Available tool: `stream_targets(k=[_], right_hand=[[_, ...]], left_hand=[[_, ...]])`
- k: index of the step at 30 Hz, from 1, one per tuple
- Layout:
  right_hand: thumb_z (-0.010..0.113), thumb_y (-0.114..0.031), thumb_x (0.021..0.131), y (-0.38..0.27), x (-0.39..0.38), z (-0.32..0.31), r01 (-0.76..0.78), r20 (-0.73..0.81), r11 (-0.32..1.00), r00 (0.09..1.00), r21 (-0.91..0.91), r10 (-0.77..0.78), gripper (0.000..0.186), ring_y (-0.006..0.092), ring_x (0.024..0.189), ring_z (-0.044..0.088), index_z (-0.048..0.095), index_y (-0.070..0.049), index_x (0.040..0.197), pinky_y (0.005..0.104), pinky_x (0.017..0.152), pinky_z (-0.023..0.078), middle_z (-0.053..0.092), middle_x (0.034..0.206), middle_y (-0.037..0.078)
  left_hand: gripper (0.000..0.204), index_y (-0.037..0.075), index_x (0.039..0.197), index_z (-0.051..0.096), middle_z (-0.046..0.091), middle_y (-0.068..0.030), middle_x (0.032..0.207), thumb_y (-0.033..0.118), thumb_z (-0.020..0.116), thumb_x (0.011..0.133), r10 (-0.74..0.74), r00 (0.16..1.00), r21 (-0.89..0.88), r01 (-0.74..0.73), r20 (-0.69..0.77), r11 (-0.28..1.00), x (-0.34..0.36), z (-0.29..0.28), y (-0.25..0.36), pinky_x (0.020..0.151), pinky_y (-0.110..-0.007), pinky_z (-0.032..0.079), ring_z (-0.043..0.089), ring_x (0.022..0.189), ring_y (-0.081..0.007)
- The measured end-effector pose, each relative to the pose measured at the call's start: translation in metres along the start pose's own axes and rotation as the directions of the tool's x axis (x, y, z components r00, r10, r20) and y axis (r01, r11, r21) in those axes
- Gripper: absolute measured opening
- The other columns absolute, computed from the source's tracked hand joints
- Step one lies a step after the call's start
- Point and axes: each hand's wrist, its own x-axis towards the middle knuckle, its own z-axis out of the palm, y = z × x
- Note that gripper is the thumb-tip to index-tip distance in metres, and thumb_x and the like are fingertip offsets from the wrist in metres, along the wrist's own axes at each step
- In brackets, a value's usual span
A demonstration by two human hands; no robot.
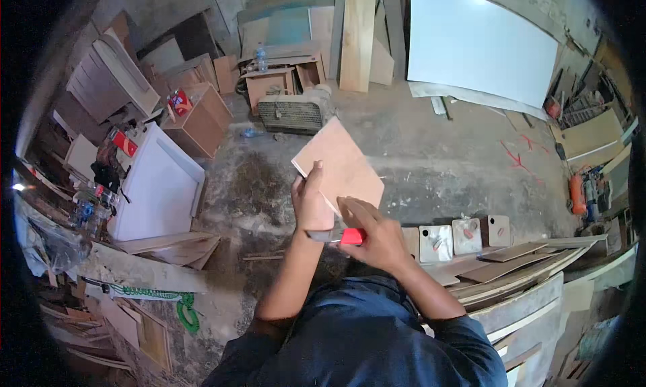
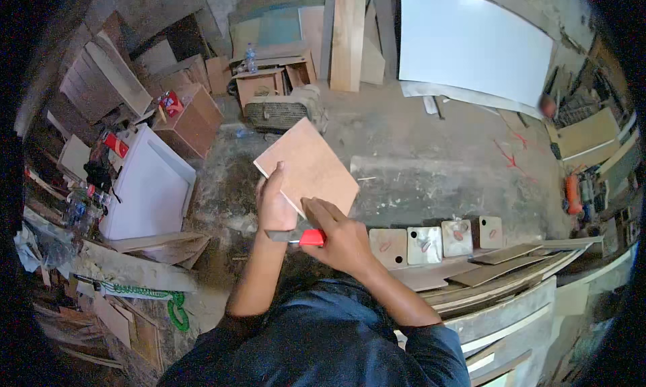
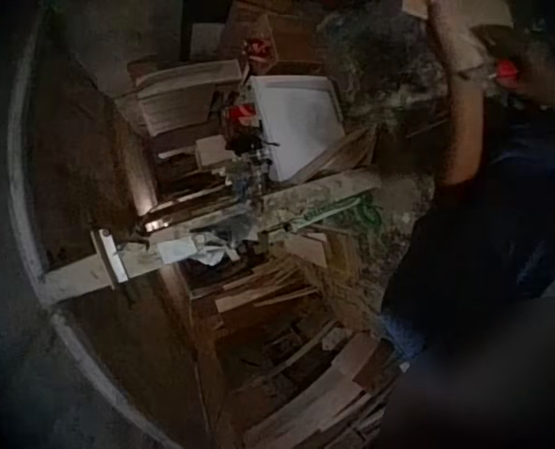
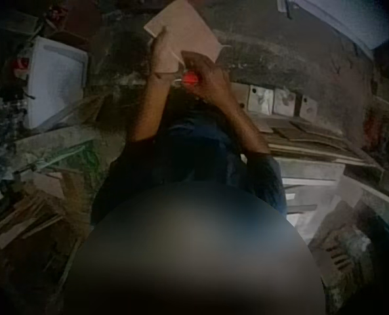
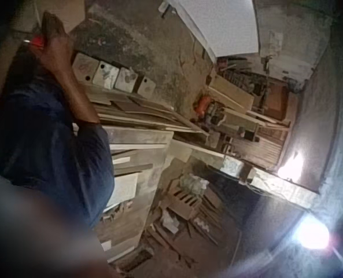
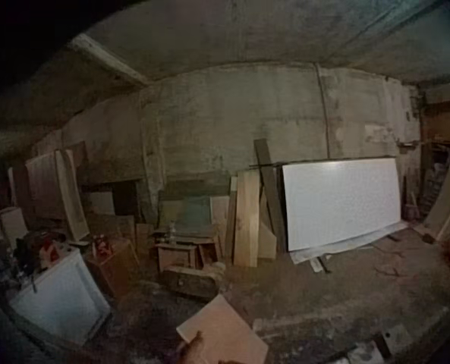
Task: Trim or scrape the edges of a plywood board using a utility knife.
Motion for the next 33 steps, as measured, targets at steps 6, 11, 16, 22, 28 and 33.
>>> stream_targets(k=[6,11,16,22,28,33], right_hand=[[0.074,-0.005,0.069,0.024,0.000,0.015,0.065,-0.156,0.995,0.986,0.075,-0.053,0.046,0.0320,0.107,0.066,0.067,-0.002,0.114,0.0384,0.091,0.054,0.067,0.117,0.017],[0.072,-0.009,0.071,0.044,0.002,0.025,0.200,-0.262,0.979,0.944,-0.038,-0.203,0.039,0.0331,0.088,0.070,0.068,-0.004,0.109,0.0400,0.078,0.056,0.071,0.103,0.016],[0.071,-0.010,0.081,0.067,0.000,0.038,-0.149,-0.258,0.926,0.934,0.346,0.247,0.017,0.0180,0.064,0.060,0.070,0.000,0.095,0.0315,0.060,0.047,0.066,0.073,0.005],[0.070,-0.007,0.085,0.074,0.004,0.031,-0.252,-0.296,0.723,0.789,0.643,0.538,0.008,0.0059,0.065,0.054,0.070,0.000,0.086,0.0224,0.059,0.042,0.063,0.075,-0.004],[0.070,-0.006,0.084,0.077,0.007,0.026,-0.233,-0.105,0.364,0.699,0.902,0.708,0.008,0.0094,0.068,0.058,0.068,-0.002,0.091,0.0251,0.062,0.046,0.064,0.078,0.001],[0.067,-0.008,0.087,0.092,0.007,0.020,-0.245,-0.076,0.349,0.714,0.905,0.696,0.008,0.0098,0.069,0.060,0.068,-0.002,0.091,0.0254,0.062,0.047,0.065,0.079,0.001]], left_hand=[[0.041,-0.002,0.121,0.055,0.062,-0.0130,0.112,0.016,0.070,0.087,-0.031,0.998,-0.090,0.026,-0.059,0.996,0.009,-0.013,0.002,0.090,-0.044,0.053,0.063,0.104,-0.0276],[0.050,0.001,0.133,0.050,0.057,-0.0064,0.116,0.011,0.069,0.088,0.105,0.994,0.048,-0.107,0.038,0.993,0.019,-0.015,-0.005,0.093,-0.035,0.045,0.056,0.106,-0.0189],[0.077,0.000,0.151,0.026,0.048,-0.0083,0.126,0.010,0.069,0.088,0.142,0.990,0.486,-0.133,0.018,0.864,0.016,-0.020,-0.018,0.096,-0.033,0.042,0.050,0.109,-0.0177],[0.098,-0.002,0.154,0.005,0.043,-0.0178,0.139,0.020,0.073,0.086,0.140,0.974,0.709,0.029,-0.179,0.705,0.008,-0.057,-0.018,0.101,-0.039,0.041,0.049,0.118,-0.0233],[0.046,-0.001,0.121,0.056,0.061,-0.0112,0.116,0.028,0.073,0.089,-0.114,0.976,0.527,0.198,-0.186,0.826,0.014,-0.078,-0.007,0.096,-0.037,0.042,0.055,0.108,-0.0200],[0.042,0.000,0.122,0.056,0.063,-0.0056,0.112,0.026,0.069,0.092,0.014,0.999,0.570,0.017,-0.051,0.821,0.004,-0.086,-0.001,0.092,-0.035,0.043,0.057,0.101,-0.0157]])
